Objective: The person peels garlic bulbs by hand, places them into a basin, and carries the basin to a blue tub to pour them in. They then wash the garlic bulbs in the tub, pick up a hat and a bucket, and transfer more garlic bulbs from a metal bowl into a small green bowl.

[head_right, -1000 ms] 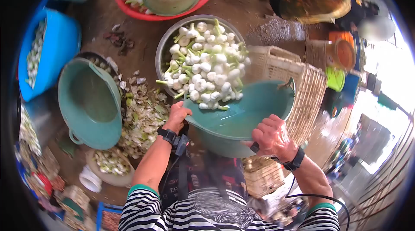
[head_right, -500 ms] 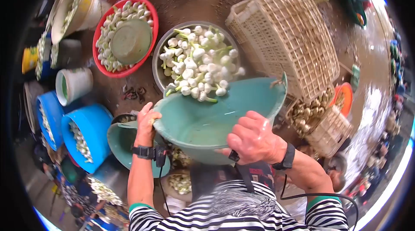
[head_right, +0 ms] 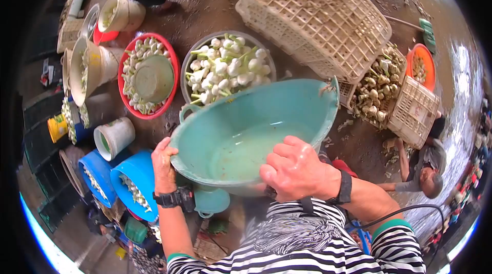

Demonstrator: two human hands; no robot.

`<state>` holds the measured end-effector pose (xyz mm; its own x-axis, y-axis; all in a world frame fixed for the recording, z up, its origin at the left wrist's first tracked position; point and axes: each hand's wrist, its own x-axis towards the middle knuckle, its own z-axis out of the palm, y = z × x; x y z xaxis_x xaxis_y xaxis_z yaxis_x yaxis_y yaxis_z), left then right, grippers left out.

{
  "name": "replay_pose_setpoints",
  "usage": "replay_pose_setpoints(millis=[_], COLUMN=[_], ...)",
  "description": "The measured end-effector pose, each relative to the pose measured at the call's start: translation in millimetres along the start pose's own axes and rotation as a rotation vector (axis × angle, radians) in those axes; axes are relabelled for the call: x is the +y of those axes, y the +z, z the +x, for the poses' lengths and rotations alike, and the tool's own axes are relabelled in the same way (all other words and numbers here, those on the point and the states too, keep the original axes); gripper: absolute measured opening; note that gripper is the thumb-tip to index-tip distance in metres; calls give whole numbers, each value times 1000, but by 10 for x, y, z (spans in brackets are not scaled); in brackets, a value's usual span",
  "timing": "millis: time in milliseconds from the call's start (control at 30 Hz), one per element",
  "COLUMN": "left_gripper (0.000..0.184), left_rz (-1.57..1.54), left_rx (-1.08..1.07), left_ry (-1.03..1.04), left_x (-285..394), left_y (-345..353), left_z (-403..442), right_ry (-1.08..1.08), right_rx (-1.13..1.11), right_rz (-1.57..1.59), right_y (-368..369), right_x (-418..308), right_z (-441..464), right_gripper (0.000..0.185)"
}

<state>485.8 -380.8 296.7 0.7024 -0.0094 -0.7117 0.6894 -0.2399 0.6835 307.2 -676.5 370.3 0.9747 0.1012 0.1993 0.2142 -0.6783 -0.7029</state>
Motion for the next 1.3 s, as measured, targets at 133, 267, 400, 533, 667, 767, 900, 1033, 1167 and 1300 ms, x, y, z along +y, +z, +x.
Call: replay_pose_setpoints(millis=[133, 267, 400, 533, 667, 767, 900, 1033, 1167, 1300], left_gripper=[48, 50, 49, 45, 44, 50, 50, 42, 39, 37], left_rz=[-47, 42, 164, 272, 379, 476, 597, 803, 857, 895], left_rx=[-105, -310, -518, -767, -1063, -1102, -1163, -1222, -1078, -957], left_ry=[12, -87, -113, -232, -375, -504, -583, -496, -453, -445], left_x=[-183, -274, -550, -1011, -1745, -2260, -2422, -2426, -2430, -2306], left_y=[284, 1221, 2027, 2916, 3587, 3939, 4162, 4119, 3841, 3517], left_z=[-108, -229, -309, -545, -845, -1208, -1752, -1655, -1187, -891], right_ry=[118, 373, 549, 796, 1051, 1243, 1453, 1652, 1874, 2018], right_rx=[-1, 61, 209, 184, 90, 18, -44, 69, 214, 562], right_rz=[-8, -101, -193, -272, -279, -273, -296, -399, -355, -182], right_y=[-157, -497, -694, -906, -971, -794, -671, -722, -851, -911], right_x=[-58, -280, -371, -650, -813, -944, -1107, -1194, -1245, -1305], right_z=[-513, -1134, -1876, -2395, -3003, -3603, -4310, -4950, -5484, -5824], right_gripper=[27, 26, 28, 26, 21, 21, 17, 18, 24, 26])
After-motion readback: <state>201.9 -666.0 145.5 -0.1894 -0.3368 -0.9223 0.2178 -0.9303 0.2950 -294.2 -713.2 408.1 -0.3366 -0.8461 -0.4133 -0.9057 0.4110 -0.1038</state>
